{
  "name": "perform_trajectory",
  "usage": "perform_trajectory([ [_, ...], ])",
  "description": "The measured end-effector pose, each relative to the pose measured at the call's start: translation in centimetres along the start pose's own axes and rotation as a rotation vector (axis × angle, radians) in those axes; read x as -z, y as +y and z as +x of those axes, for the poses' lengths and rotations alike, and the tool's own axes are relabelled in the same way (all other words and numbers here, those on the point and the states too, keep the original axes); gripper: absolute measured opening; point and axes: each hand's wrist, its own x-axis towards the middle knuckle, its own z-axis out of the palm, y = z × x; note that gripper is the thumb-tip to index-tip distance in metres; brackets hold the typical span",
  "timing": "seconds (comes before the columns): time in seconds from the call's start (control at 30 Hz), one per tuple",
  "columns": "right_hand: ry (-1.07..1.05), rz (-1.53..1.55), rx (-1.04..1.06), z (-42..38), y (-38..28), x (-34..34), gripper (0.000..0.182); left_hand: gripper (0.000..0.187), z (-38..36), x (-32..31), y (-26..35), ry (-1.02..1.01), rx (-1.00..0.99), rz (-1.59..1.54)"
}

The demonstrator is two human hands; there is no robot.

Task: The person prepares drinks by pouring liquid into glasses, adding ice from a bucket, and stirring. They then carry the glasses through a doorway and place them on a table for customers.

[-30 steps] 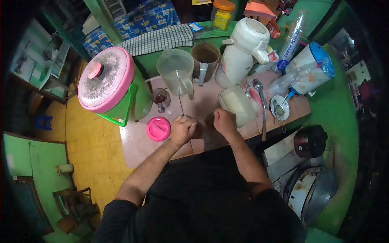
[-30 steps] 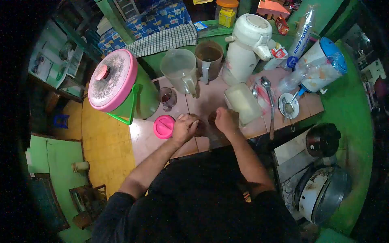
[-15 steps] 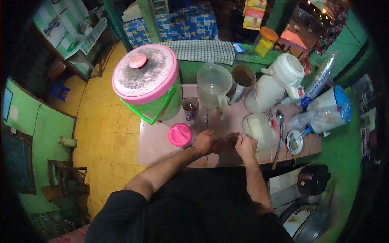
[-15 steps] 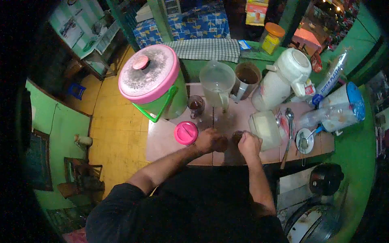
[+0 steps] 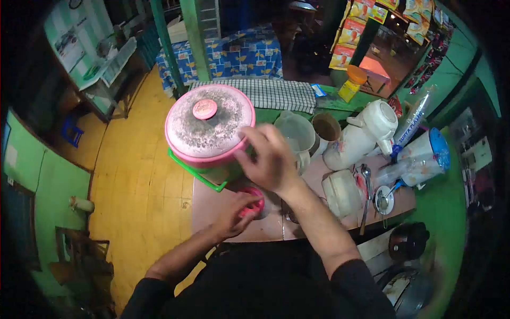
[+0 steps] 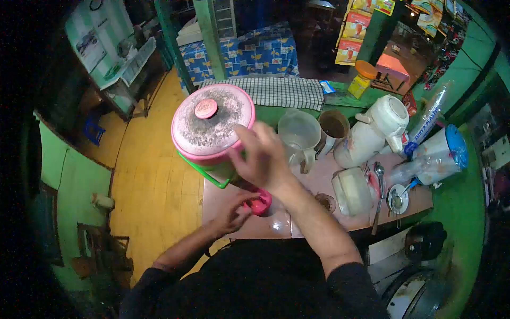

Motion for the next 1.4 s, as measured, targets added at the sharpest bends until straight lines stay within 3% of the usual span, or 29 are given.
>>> perform_trajectory([
  [0.13, -0.058, -0.143, 0.047, 8.1, -0.4, -8.2, 0.044, 0.025, 0.5, 9.3, 3.8, 0.373, -0.232, 0.205],
  [0.17, -0.164, -0.157, -0.018, 8.9, 0.7, -10.9, 0.041, 0.026, 0.6, 11.4, 3.8, 0.448, -0.273, 0.269],
  [0.23, -0.280, -0.173, -0.073, 9.6, 1.2, -13.4, 0.038, 0.029, 0.7, 14.6, 3.1, 0.643, -0.261, 0.291],
  [0.3, -0.228, -0.048, -0.091, 10.3, 1.9, -13.7, 0.033, 0.029, 1.2, 16.9, 0.9, 0.696, -0.256, 0.209],
  [0.37, -0.060, -0.027, -0.108, 10.7, 2.3, -12.1, 0.029, 0.043, 2.1, 18.0, -1.4, 0.840, -0.080, 0.042],
  [0.43, 0.161, -0.055, -0.017, 11.9, 3.1, -8.8, 0.027, 0.061, 3.5, 18.8, -3.0, 0.791, 0.117, 0.137],
  [0.47, 0.227, -0.111, -0.049, 12.1, 4.0, -6.8, 0.026, 0.076, 4.3, 18.9, -4.7, 0.767, 0.127, 0.083],
  [0.5, 0.282, -0.017, -0.226, 11.8, 5.6, -5.3, 0.025, 0.089, 4.9, 18.7, -5.9, 0.721, 0.238, 0.083],
  [0.57, 0.381, -0.055, -0.350, 10.6, 9.6, -2.0, 0.025, 0.095, 5.8, 17.9, -7.6, 0.593, 0.231, -0.403],
  [0.63, 0.393, -0.172, -0.407, 8.6, 14.2, -0.1, 0.025, 0.093, 6.1, 17.6, -6.9, 0.608, 0.227, -0.465],
  [0.67, 0.319, -0.441, -0.400, 7.6, 15.7, 0.4, 0.030, 0.092, 6.0, 17.3, -6.5, 0.631, 0.222, -0.521],
  [0.7, 0.311, -0.452, -0.416, 6.5, 16.9, 0.5, 0.030, 0.092, 5.9, 16.9, -6.5, 0.619, 0.237, -0.530],
  [0.77, 0.075, -0.686, -0.510, 4.7, 20.3, -0.1, 0.036, 0.092, 5.9, 16.3, -6.8, 0.698, 0.239, -0.563],
  [0.9, -0.091, -0.719, -0.676, 2.9, 23.7, -1.7, 0.044, 0.090, 5.7, 15.9, -7.8, 0.728, 0.152, -0.541],
  [0.97, -0.057, -0.841, -0.575, 5.7, 18.3, -3.1, 0.040, 0.090, 5.8, 16.0, -7.6, 0.732, 0.130, -0.578],
  [1.03, -0.141, -0.506, -0.350, 9.1, 12.0, -5.5, 0.029, 0.090, 5.8, 16.0, -7.5, 0.729, 0.135, -0.492],
  [1.1, -0.644, -0.162, -0.178, 11.5, 7.1, -8.7, 0.017, 0.090, 5.7, 15.8, -8.1, 0.735, 0.134, -0.489],
  [1.13, -0.896, -0.145, -0.150, 10.8, 7.7, -11.3, 0.016, 0.091, 5.6, 15.6, -8.3, 0.742, 0.123, -0.480],
  [1.2, -1.491, -0.405, -0.368, 12.6, 6.0, -14.9, 0.026, 0.090, 5.4, 15.6, -8.5, 0.741, 0.106, -0.464],
  [1.23, -1.489, -0.410, -0.373, 11.8, 6.7, -16.1, 0.026, 0.090, 5.5, 15.6, -8.6, 0.747, 0.085, -0.440],
  [1.3, -1.779, -0.606, -0.197, 8.4, 9.7, -19.3, 0.038, 0.089, 5.7, 15.5, -8.1, 0.765, 0.091, -0.459],
  [1.33, -1.781, -0.604, -0.208, 7.6, 10.2, -20.0, 0.038, 0.087, 5.7, 15.5, -7.7, 0.782, 0.100, -0.475],
  [1.4, -2.096, -0.427, 0.091, 6.8, 10.8, -20.7, 0.057, 0.084, 5.9, 15.3, -7.3, 0.798, 0.076, -0.439],
])
